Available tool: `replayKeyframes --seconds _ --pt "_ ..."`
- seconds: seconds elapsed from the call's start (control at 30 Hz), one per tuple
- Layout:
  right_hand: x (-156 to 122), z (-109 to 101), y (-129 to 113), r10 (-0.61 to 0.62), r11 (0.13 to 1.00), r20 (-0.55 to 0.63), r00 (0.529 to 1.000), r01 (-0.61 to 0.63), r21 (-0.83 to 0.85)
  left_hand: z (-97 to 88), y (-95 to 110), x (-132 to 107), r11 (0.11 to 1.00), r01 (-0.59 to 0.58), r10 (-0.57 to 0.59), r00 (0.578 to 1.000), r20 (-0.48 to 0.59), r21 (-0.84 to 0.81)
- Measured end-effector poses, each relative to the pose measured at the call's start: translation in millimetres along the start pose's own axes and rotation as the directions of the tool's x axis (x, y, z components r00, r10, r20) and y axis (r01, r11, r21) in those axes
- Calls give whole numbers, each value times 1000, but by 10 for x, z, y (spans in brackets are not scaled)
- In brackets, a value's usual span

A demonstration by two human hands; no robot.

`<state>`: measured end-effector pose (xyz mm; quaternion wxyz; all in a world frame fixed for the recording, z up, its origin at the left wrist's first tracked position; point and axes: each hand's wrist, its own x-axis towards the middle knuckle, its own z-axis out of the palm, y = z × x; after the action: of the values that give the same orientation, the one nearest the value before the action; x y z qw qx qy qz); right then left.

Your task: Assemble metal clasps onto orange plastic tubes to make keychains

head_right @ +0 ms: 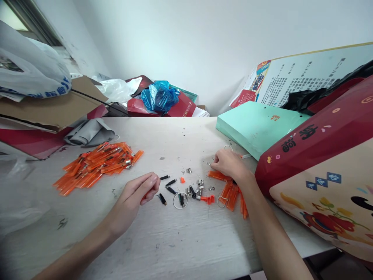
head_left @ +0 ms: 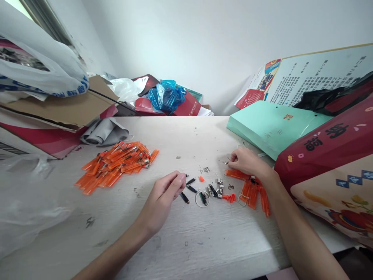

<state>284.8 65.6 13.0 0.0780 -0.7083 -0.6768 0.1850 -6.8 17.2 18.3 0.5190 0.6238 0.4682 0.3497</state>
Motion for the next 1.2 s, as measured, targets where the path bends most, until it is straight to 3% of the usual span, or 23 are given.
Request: replayKeyframes --seconds 0.13,0.23,0.37,0.5,0.63,0.73,0.87,1.2 --pt "-8 -29 -53 -51 998 -30 998 52 37 -1 1 -15 1000 5 -5 1000 1 -13" --pt "-53 -20 -234 -152 964 -106 983 171 204 0 -14 -43 999 7 -7 1000 8 -41" --pt "-257 122 -619 -422 700 -108 900 399 592 5 -36 -67 998 -1 2 1000 13 -65" --pt "-474 329 -891 -548 570 -161 821 507 646 -1 -35 -48 999 -44 43 999 -18 -27" --pt "-527 488 -969 -565 542 -231 792 567 620 -20 -36 -24 997 -81 81 997 10 21" --pt "-508 543 -980 -532 539 -249 809 551 637 -30 -39 -26 996 -82 81 997 4 37" --pt "-493 534 -981 -482 573 -227 846 500 649 -25 -20 -41 997 -75 75 997 12 29" --pt "-497 487 -983 -495 552 -260 829 531 643 -29 -50 -24 995 -93 95 994 -57 35"
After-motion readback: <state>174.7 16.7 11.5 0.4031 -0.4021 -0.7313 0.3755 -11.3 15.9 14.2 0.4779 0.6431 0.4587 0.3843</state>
